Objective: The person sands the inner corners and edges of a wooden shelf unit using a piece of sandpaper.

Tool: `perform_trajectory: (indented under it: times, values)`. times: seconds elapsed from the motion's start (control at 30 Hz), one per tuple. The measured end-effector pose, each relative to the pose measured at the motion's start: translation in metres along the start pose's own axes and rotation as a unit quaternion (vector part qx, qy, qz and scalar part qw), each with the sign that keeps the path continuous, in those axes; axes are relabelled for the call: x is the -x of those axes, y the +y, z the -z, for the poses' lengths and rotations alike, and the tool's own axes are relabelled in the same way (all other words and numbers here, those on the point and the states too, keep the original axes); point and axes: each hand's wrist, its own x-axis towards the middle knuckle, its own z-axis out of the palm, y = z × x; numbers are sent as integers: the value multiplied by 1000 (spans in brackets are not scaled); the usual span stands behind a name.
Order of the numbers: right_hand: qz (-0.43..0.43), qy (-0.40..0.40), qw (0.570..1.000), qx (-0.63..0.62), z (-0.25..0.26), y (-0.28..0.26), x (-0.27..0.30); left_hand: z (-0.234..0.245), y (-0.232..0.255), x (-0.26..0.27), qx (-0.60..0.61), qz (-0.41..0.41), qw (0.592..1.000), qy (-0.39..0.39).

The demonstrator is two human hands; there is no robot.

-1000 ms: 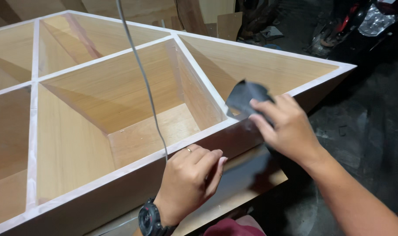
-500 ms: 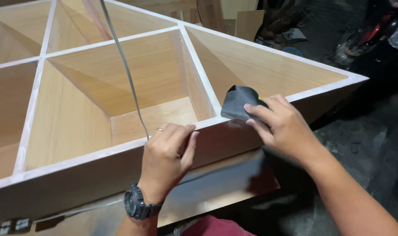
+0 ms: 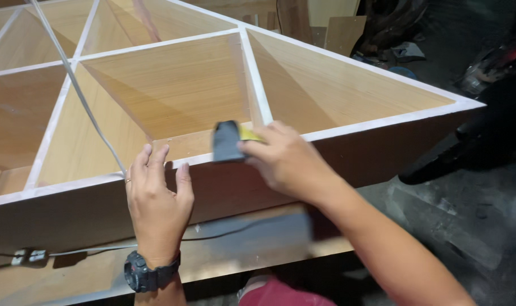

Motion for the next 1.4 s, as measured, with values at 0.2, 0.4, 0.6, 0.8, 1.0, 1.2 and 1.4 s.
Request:
perform_trajectory:
  times: [0.2,0.4,0.6,0.8,1.0,1.2,1.4]
  values:
    - [8,-15,1000,-7,29,35,28,-14,31,-5,94,-48,994,20]
    - [-166,-36,984,53,98,108,97,-22,45,-7,147,-71,987,9]
    - [-21,-12,998,52,24,28,34,-27,82,-25,204,-108,973,29]
    - [-25,-57,997,47,21,43,42,-53,109,-51,244,-203,945,-77]
    - [-142,-89,983,74,91,98,95,-117,162,-51,197,-264,921,-208]
    - [-156,-58,983,81,72,87,85,-142,156,-40,115,-261,958,-20]
    - [-58,-24,997,34,5,5,3,-76,31,-18,152,-209,965,-51]
